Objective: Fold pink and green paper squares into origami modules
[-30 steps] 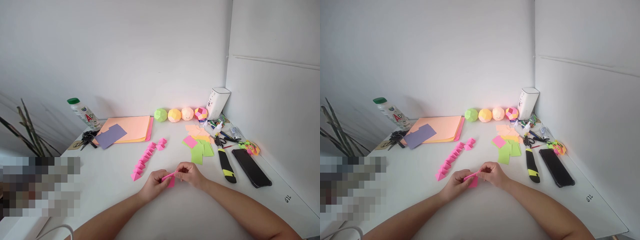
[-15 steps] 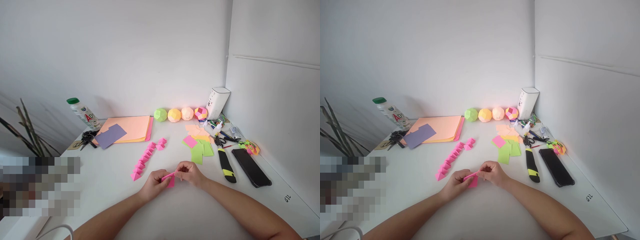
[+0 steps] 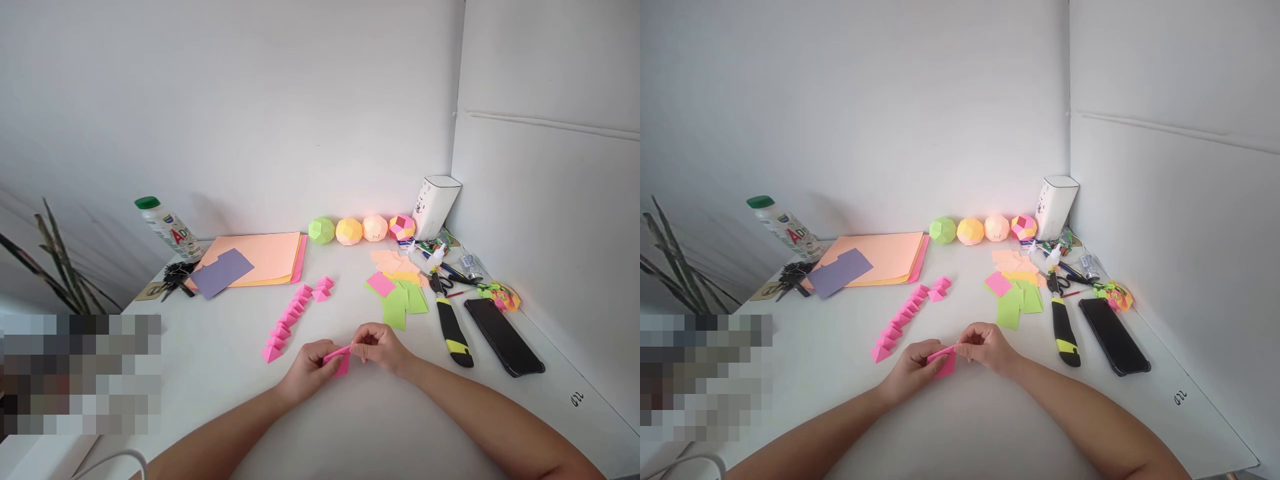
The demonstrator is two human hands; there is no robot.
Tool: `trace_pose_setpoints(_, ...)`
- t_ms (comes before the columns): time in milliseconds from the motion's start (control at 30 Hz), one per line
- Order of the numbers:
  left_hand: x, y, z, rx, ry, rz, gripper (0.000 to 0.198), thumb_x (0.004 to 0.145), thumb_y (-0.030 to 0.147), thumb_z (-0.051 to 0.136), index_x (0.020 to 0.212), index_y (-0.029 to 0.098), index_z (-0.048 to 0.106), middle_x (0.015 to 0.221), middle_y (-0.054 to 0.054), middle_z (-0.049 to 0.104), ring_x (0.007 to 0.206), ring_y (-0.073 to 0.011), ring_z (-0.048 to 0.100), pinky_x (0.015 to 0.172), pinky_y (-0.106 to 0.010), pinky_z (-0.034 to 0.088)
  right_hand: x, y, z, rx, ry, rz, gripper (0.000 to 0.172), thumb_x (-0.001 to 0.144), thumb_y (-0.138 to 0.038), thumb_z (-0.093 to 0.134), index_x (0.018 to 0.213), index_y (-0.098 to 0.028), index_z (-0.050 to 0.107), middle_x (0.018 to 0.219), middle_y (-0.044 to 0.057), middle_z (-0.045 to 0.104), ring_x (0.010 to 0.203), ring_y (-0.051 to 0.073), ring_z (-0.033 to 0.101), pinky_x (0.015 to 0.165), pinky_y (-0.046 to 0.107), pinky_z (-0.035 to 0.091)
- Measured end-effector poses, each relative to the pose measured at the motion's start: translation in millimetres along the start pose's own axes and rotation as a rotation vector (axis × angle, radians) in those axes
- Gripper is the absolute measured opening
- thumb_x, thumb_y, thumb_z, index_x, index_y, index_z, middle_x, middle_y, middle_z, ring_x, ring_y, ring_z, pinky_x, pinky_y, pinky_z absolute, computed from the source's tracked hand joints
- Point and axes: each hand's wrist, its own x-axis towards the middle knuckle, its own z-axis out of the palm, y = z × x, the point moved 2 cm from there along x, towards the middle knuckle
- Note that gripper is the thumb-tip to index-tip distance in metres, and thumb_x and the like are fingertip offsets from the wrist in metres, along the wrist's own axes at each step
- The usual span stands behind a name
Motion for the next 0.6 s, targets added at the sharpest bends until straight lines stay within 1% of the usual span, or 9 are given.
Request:
trace_pose_setpoints(200, 0.2, 2.1, -0.4, 0.006, -0.006, -0.011, 0.030, 0.084, 0.036, 0.048, 0.064, 0.017, 0.061, 0.057, 0.002, 0.045, 0.055, -0.0115, 0.040, 0.052, -0.022, 0.036, 0.3, 0.5, -0.4, 0.008, 0.013, 0.009, 0.023, 0.068, -0.036, 0.073, 0.068, -0.016, 0.061, 0.056, -0.003, 0.054, 0.048, 0.009, 0.047, 0.048, 0.023, 0.039)
trace_pose_setpoints(600, -0.3, 0.9, -0.4, -0.014, 0.004, -0.010, 0.028, 0.083, 0.032, 0.051, 0.062, 0.016, 0.060, 0.057, 0.002, 0.045, 0.055, -0.0111, 0.041, 0.052, -0.022, 0.036, 0.1, -0.1, -0.7, 0.010, 0.017, 0.000, 0.019, 0.069, -0.031, 0.073, 0.066, -0.016, 0.062, 0.056, -0.003, 0.054, 0.048, 0.009, 0.046, 0.047, 0.022, 0.036)
